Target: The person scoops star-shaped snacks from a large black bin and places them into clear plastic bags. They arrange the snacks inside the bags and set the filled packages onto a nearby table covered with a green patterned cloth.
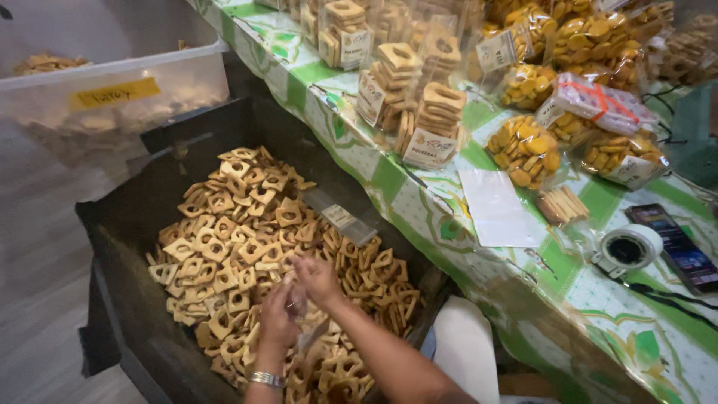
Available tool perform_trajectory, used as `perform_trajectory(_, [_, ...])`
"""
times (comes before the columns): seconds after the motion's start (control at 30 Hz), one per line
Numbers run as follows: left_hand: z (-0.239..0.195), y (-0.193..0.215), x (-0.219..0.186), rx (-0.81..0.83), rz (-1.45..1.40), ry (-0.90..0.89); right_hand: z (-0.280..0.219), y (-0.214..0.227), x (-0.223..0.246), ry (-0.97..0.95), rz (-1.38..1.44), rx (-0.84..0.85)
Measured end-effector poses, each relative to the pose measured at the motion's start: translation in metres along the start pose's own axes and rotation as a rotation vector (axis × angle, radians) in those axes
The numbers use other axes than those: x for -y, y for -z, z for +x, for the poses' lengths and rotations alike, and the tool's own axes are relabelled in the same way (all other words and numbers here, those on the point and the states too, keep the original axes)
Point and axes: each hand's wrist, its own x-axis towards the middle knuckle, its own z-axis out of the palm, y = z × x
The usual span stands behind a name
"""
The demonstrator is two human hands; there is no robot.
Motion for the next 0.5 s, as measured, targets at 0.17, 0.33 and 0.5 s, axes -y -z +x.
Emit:
perform_trajectory(0.17, [0.0, 0.018, -0.008, 0.177, -0.052, 0.271, 0.003, 0.028, 0.018, 0.196, -0.014, 0.07])
perform_trajectory(0.33, [0.001, 0.011, -0.009, 0.012, 0.027, 0.395, 0.001, 0.027, 0.014, 0.262, -0.166, 0.162])
perform_trajectory(0.5, [0.005, 0.028, 0.006, 0.303, -0.22, 0.309, 0.002, 0.023, -0.013, 0.038, 0.084, 0.119])
